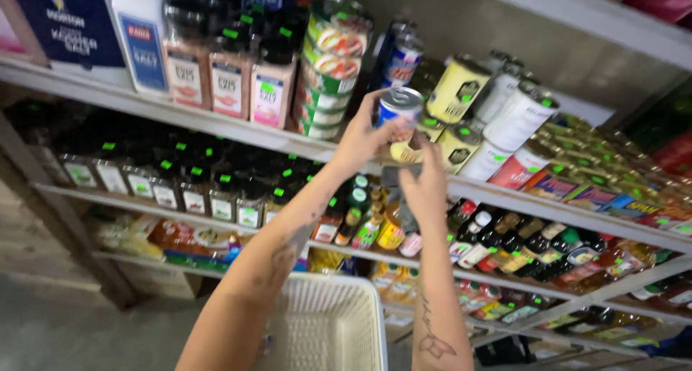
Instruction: Wiping dust off canned food items with a cloth and placing them into a shopping basket.
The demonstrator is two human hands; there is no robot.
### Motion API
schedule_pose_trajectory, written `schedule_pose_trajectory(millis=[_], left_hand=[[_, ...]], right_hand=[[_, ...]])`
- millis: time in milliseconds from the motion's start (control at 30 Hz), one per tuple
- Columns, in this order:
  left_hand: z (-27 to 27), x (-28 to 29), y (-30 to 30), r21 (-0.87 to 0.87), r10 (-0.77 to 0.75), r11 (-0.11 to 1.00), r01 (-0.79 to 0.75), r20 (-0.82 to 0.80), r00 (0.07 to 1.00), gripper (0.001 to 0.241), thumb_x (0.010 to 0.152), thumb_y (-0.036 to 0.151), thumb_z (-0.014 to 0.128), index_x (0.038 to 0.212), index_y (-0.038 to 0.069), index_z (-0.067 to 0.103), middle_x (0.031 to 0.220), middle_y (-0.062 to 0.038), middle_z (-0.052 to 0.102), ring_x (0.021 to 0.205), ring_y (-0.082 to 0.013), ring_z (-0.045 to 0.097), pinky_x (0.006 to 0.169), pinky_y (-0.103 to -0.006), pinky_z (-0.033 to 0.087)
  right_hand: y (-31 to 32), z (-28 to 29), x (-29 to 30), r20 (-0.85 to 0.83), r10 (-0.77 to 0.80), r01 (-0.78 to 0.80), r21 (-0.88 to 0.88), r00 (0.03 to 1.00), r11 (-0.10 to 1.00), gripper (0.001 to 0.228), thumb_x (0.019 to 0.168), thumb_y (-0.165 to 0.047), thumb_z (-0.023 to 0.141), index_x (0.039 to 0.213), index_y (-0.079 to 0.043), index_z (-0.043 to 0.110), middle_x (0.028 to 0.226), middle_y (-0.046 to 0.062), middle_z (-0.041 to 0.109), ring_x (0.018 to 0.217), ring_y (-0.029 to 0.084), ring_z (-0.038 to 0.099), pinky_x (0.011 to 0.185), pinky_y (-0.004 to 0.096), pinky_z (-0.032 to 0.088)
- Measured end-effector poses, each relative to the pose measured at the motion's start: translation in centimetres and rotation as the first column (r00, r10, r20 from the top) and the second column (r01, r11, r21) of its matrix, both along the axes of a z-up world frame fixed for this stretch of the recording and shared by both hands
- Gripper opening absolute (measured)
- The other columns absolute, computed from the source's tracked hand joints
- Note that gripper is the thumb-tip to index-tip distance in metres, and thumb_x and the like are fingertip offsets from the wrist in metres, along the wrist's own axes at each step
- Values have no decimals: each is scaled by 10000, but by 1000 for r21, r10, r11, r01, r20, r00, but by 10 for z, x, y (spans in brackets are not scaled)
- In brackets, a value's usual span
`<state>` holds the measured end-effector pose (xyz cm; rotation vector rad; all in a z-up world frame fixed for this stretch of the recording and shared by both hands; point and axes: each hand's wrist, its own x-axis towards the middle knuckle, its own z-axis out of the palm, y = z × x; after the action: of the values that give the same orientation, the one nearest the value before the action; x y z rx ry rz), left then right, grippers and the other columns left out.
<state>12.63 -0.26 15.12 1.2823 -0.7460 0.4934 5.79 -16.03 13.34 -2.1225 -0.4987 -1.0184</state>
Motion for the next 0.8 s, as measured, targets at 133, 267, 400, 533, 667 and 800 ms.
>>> schedule_pose_trajectory(millis=[133,267,400,533,667,800], left_hand=[[-25,91,-18,-35,24,999,-32,-220,975,657,926,245,761,1493,56,488,1238,-231,621,1013,-284,608,882,-418,498],[-38,126,-26,86,339,933,-349,112,934,633,902,216,806,1425,11,515,1250,-223,647,1114,-332,645,965,-401,506],[-29,120,-23,89,230,970,-226,-46,972,616,905,260,769,1429,36,536,1217,-189,688,1072,-302,695,942,-372,540],[-45,143,-27,134,281,955,-265,-118,953,686,850,287,783,1415,35,485,1213,-197,689,1095,-298,693,937,-385,533],[-45,141,-26,144,383,917,-373,-46,923,687,872,321,809,1402,25,487,1215,-243,672,1098,-347,675,905,-411,521],[-48,136,-25,164,362,924,-346,-79,929,731,847,415,783,1402,21,515,1164,-238,713,1050,-349,703,893,-400,532]], right_hand=[[14,10,25,-135,-112,88,-171,984,981,741,817,-135,655,1526,-115,440,1525,114,479,1354,319,540,1062,385,454],[14,20,47,-384,-298,121,-421,874,899,797,803,-270,619,1561,-218,379,1684,-53,287,1333,247,554,1049,387,484],[6,23,68,-408,-362,105,-532,838,840,824,806,-369,622,1578,-222,375,1686,-53,242,1381,267,505,1090,449,404],[1,23,80,-506,-365,52,-530,782,846,799,796,-413,561,1559,-239,404,1696,-90,229,1384,270,497,1100,386,426],[-1,19,83,-512,-369,52,-530,776,846,761,794,-410,581,1525,-230,464,1689,-102,240,1407,249,483,1125,379,402],[6,23,74,-497,-368,60,-531,786,845,771,792,-404,578,1532,-235,448,1683,-104,239,1382,245,505,1114,383,408]])
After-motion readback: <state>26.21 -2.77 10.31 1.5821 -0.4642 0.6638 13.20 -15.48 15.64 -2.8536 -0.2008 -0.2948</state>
